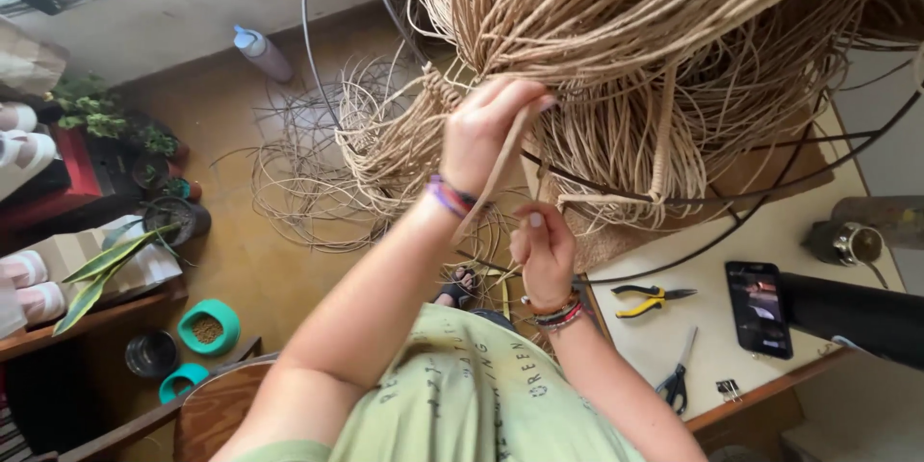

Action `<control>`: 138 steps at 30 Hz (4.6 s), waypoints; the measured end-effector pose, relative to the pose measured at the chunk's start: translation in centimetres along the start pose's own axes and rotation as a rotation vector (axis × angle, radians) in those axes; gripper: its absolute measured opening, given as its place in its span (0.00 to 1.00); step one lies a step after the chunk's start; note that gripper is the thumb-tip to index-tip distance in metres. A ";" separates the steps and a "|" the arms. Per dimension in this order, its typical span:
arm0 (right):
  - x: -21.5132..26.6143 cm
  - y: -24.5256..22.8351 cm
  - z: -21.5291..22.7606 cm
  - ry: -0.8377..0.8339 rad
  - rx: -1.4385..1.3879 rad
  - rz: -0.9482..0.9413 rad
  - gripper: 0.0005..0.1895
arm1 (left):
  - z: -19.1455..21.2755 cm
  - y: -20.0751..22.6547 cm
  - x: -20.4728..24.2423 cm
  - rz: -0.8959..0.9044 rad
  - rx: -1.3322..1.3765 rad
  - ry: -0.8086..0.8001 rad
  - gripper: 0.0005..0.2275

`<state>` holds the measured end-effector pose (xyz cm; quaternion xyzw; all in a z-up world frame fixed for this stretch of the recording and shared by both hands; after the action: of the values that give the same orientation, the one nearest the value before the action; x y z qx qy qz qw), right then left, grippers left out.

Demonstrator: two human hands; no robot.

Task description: Weaving and knotting natural fiber strands onto a frame to create a decorative object

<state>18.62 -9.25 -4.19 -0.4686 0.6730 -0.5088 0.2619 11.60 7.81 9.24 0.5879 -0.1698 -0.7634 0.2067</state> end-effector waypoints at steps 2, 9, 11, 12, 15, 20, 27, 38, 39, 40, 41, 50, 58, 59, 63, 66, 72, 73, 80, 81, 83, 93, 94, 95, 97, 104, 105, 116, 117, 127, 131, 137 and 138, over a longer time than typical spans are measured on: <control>0.1 -2.2 -1.9 -0.104 -0.052 -0.068 0.17 | 3.3 0.9 1.6 -0.083 -0.006 -0.037 0.05; -0.8 -1.4 -2.8 -0.299 -0.162 -0.265 0.24 | 6.5 4.1 11.5 -0.246 0.031 -0.239 0.09; -0.9 -0.9 -1.8 -0.294 -0.152 -0.298 0.18 | 6.4 2.9 12.4 -0.173 0.149 -0.303 0.12; -0.9 -0.6 -1.3 -0.290 -0.142 -0.328 0.16 | 6.2 2.2 12.9 -0.102 0.267 -0.365 0.18; -0.3 -0.6 -1.0 -0.247 0.004 -0.361 0.18 | 7.5 2.3 9.4 0.431 0.434 -0.401 0.17; 0.3 -0.7 0.2 -0.185 0.707 -0.376 0.20 | 1.6 5.2 6.3 0.709 0.474 -0.521 0.24; 1.7 -9.2 -2.2 0.000 1.318 0.113 0.07 | -0.4 3.0 10.0 0.210 -0.237 -0.509 0.08; -3.9 -14.2 -3.6 0.018 1.379 0.492 0.10 | -1.6 2.5 10.9 0.752 0.351 -0.207 0.13; -4.1 -14.2 -3.7 0.025 1.373 0.486 0.09 | -2.2 2.2 11.5 0.805 0.420 -0.209 0.15; -4.4 -14.0 -4.0 0.023 1.374 0.487 0.09 | -1.5 2.1 11.3 0.806 0.420 -0.207 0.15; -4.7 -13.7 -4.3 0.009 1.369 0.478 0.09 | -1.0 2.0 11.2 0.846 0.438 -0.244 0.16; -5.6 -14.4 -5.7 -0.005 1.532 0.369 0.14 | 10.7 -2.8 15.9 0.977 -0.184 -0.697 0.18; -5.4 -13.8 -6.0 0.005 1.603 0.356 0.23 | 20.9 -5.3 9.3 0.344 -0.918 -0.710 0.19; -4.8 -13.5 -5.9 0.049 1.620 0.475 0.22 | 20.1 -5.1 8.7 0.261 -0.856 -0.742 0.16; -1.8 -11.7 -4.7 0.206 1.487 0.637 0.21 | 16.4 -5.0 9.2 0.092 -0.633 -0.857 0.21; 2.0 -12.2 -4.8 0.312 1.360 0.565 0.20 | 14.5 -4.2 10.9 -0.006 -0.510 -0.660 0.18; 12.0 -6.5 -2.0 0.544 1.328 0.292 0.23 | 10.6 4.1 10.3 -0.210 0.187 -0.383 0.12; 14.0 -5.4 -2.0 0.582 1.328 0.265 0.23 | 10.0 5.4 11.3 -0.215 0.222 -0.408 0.12; 26.1 2.9 0.0 0.894 1.284 -0.060 0.29 | 3.6 13.0 19.7 -0.262 0.646 -0.982 0.07; 27.6 3.9 0.2 0.947 1.259 -0.120 0.29 | 2.9 13.8 21.5 -0.272 0.694 -1.072 0.07; 29.9 4.8 0.8 1.039 1.214 -0.197 0.27 | 1.5 15.3 24.3 -0.318 0.741 -1.202 0.07; 41.0 13.9 9.1 1.305 1.045 -0.412 0.30 | -3.9 22.2 37.6 -0.429 0.835 -1.642 0.08; 41.9 14.9 10.4 1.323 1.038 -0.416 0.30 | -4.6 23.0 38.9 -0.444 0.845 -1.649 0.08; 42.8 16.0 11.9 1.357 1.008 -0.462 0.30 | -5.3 23.7 40.3 -0.430 0.825 -1.691 0.09; 45.4 19.2 15.1 1.407 0.974 -0.509 0.31 | -6.6 25.7 43.0 -0.431 0.815 -1.735 0.10; 54.0 33.7 26.8 1.604 0.968 -0.671 0.35 | -12.3 31.5 54.9 -0.306 0.822 -1.940 0.14; 54.8 35.6 28.0 1.620 0.942 -0.715 0.36 | -13.0 31.8 56.8 -0.273 0.841 -1.951 0.14; 52.8 48.5 47.5 1.683 0.728 -0.705 0.36 | -21.6 33.2 68.8 -0.325 0.741 -2.083 0.18; 52.1 49.3 49.8 1.695 0.687 -0.691 0.35 | -22.6 32.4 70.3 -0.279 0.705 -2.117 0.20; 45.5 58.0 65.2 1.391 0.151 -0.965 0.37 | -30.2 31.5 74.5 -0.277 0.941 -1.880 0.17; 43.2 55.3 65.1 1.207 -0.190 -1.023 0.38 | -30.9 30.3 75.9 -0.236 0.925 -1.940 0.17; 42.9 58.4 64.9 1.542 -0.437 -0.564 0.13 | -29.4 29.3 74.9 -0.105 0.891 -1.977 0.16; 44.0 56.9 64.1 1.712 -0.517 -0.340 0.08 | -28.8 29.5 74.4 0.003 0.870 -2.021 0.15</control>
<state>32.44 -74.45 -73.79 -0.0674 0.6524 -0.5480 -0.5191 26.27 -56.29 -44.77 -0.2855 -0.5161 -0.7674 -0.2514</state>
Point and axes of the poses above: each hand's wrist, its own x-axis away from the middle knuckle, its own z-axis out of the back of the hand, y = z × x, the point moved 4 cm from there along -x, towards the middle knuckle, and after that the axes turned 11 degrees about -z, right-handed, at the moved point
